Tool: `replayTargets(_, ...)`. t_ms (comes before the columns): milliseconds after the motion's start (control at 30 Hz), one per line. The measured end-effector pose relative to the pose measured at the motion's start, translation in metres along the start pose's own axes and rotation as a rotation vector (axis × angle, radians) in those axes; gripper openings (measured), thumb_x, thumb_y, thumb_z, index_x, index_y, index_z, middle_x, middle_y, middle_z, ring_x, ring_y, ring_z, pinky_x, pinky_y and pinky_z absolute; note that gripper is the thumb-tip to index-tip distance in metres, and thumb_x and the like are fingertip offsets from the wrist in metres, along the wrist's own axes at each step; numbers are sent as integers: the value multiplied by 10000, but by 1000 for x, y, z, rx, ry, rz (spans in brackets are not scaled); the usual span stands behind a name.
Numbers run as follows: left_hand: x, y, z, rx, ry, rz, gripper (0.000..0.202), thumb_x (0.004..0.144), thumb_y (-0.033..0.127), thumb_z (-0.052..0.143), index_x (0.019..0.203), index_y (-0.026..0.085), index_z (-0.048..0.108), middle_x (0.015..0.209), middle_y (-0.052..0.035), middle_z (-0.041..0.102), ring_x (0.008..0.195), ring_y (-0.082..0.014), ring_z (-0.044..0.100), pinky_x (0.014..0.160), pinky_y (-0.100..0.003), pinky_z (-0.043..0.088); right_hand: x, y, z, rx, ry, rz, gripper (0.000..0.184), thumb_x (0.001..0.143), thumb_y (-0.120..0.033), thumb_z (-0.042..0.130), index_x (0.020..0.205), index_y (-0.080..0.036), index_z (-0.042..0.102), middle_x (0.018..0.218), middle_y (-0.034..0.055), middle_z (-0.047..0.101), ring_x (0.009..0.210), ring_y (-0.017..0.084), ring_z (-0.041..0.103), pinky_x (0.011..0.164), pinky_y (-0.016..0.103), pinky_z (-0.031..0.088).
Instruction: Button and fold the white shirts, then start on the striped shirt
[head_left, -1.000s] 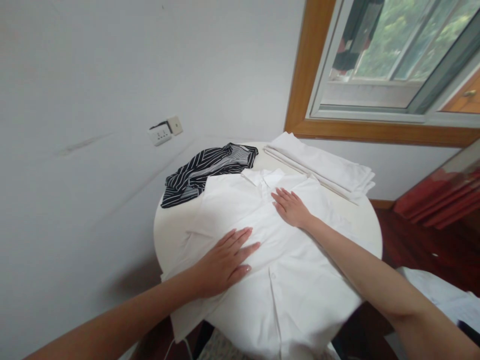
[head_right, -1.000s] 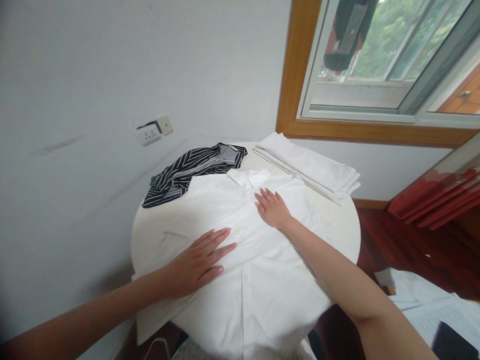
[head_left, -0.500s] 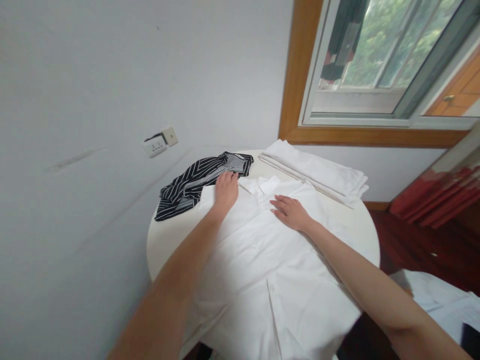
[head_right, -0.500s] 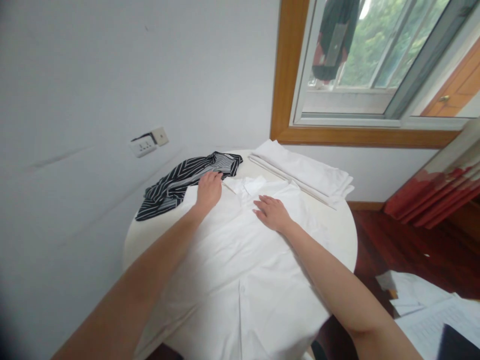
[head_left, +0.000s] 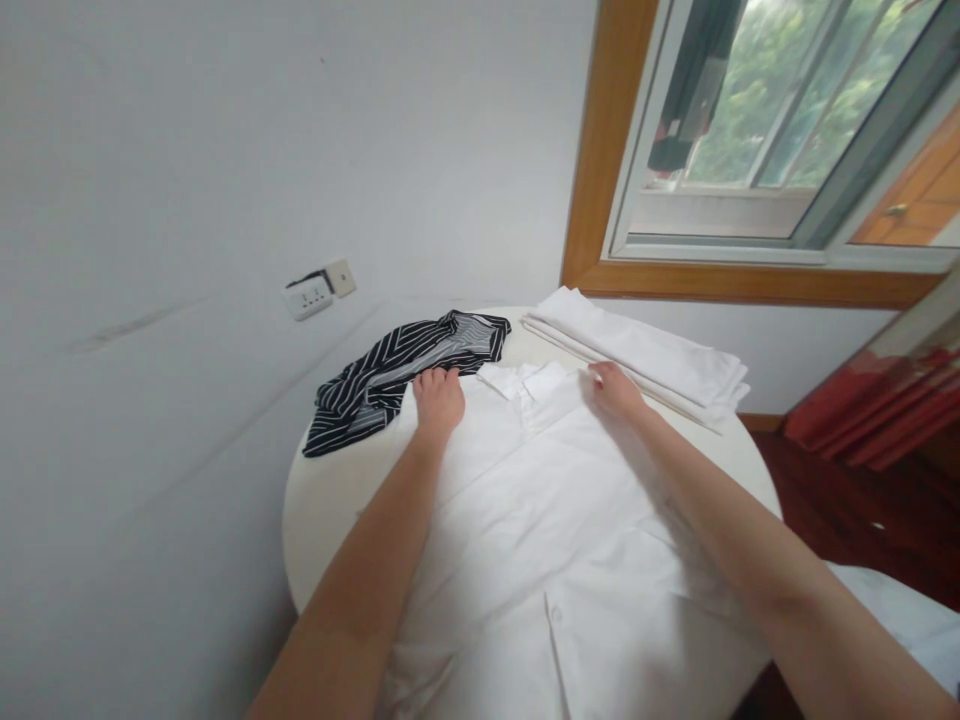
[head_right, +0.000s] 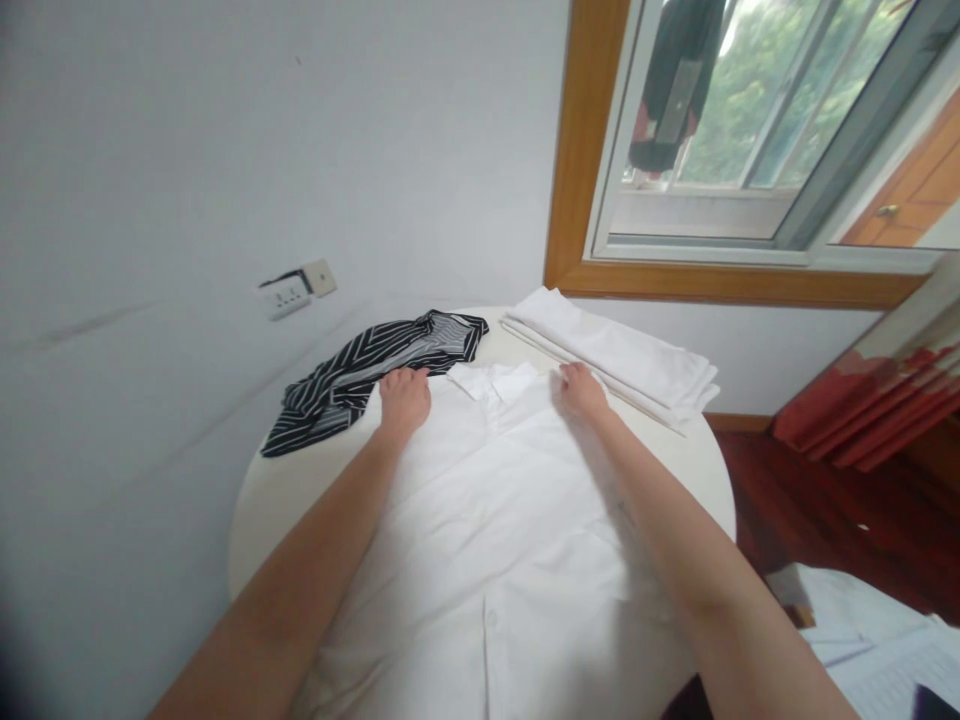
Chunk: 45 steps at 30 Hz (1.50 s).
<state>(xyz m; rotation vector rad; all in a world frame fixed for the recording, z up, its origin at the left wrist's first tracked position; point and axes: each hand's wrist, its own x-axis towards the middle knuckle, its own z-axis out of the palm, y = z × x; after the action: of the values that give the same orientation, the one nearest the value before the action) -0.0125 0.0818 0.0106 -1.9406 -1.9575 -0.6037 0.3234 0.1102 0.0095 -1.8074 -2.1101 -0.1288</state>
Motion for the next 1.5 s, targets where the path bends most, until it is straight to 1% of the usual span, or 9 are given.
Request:
replayTargets(100,-1,0,-1,-2,-27,-13,409,949,229,321,1218,115,606,1121,-194,594,1146,-336,456,1013,-478,290,-2,-8,6,-58,-3,96,375,955,-282,403,1261,-195,601,1284,155,591,1030,273,642,829,375,521)
replayTargets(267,0,1,-5,-24,-29,-10,347,932,261,397,1145,109,625,1121,-204,568,1147,-353,445,990,-470,310,0,-17,10,-117,0,192,431,975,-438,386,1197,-149,617,1182,200,569,911,286,664,735,381,518)
replayTargets(600,-1,-2,-9,43,17,-44,316,906,276,477,1175,168,604,1104,-156,589,1091,-340,471,883,-451,354,-11,-12,-2,10,38,136,287,955,-322,432,1170,-195,574,1220,133,588,941,244,639,748,322,476)
replayTargets(800,0,0,-12,74,0,48,256,924,296,458,1021,196,672,1036,-136,625,1061,-326,492,878,-459,337,-14,-10,-9,106,-48,155,367,923,-348,505,1255,-194,540,1170,100,669,1029,242,619,814,305,445)
replayTargets(967,0,7,-18,58,57,127,325,952,224,364,1060,199,669,1000,-129,660,1025,-308,518,878,-469,318,-8,-15,-19,52,-79,179,308,935,-330,479,1121,-169,665,1167,141,640,1021,250,625,822,304,442)
replayTargets(1100,18,11,-27,26,107,96,346,952,198,346,1121,193,649,1014,-141,678,1030,-306,527,895,-471,303,7,-19,-44,128,146,117,289,908,-282,482,1095,-153,661,1099,142,616,997,259,593,840,327,446)
replayTargets(1300,83,17,-59,-2,278,14,362,982,252,311,1190,201,603,1053,-135,675,1035,-316,536,905,-473,306,55,-22,-83,320,479,-38,245,848,-228,500,1053,-155,612,1103,148,556,950,271,557,818,387,471)
replayTargets(1400,92,15,-70,-21,330,35,354,986,246,309,1207,187,578,1059,-130,671,1024,-305,549,908,-462,314,58,-14,-88,397,467,-127,216,846,-220,486,1028,-159,583,1127,151,543,911,242,566,781,374,496)
replayTargets(1500,62,-4,-74,-36,284,176,324,981,240,329,1150,151,590,1010,-129,673,968,-280,569,908,-446,331,22,8,-84,433,321,-277,182,857,-232,478,1005,-179,571,1097,126,573,856,207,593,700,326,516)
